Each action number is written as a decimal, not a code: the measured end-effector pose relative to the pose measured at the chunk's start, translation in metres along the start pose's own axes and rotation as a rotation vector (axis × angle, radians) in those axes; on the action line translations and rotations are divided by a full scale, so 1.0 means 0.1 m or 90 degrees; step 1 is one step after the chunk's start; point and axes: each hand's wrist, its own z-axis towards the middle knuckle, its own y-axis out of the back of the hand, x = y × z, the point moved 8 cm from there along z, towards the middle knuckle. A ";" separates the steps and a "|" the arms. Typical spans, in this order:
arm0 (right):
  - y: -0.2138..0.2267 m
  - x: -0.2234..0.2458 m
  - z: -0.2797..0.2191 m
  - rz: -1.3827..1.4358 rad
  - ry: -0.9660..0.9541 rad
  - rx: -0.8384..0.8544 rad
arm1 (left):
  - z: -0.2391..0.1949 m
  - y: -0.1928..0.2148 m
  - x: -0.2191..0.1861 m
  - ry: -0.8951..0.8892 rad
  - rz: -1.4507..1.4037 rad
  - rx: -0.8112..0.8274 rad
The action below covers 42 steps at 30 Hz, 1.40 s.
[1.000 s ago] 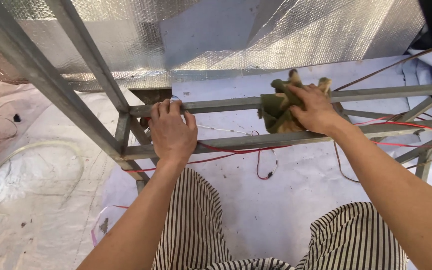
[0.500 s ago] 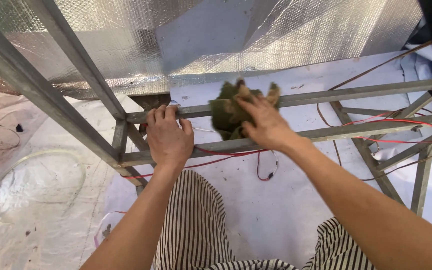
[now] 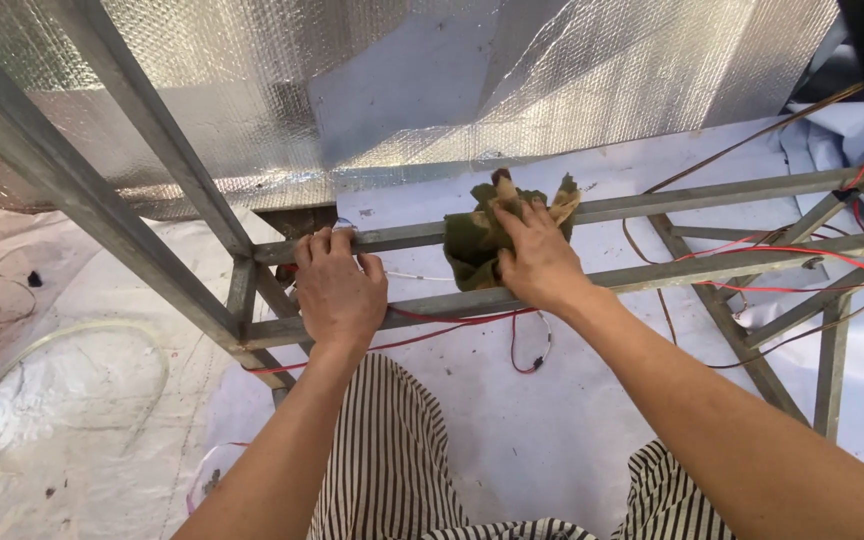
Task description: A person is sitting on the floor and using a green cloth to wipe down the metal bars of a frame structure.
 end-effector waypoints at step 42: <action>-0.14 0.20 0.09 -0.076 0.023 -0.005 | -0.02 -0.01 0.03 -0.010 -0.004 -0.032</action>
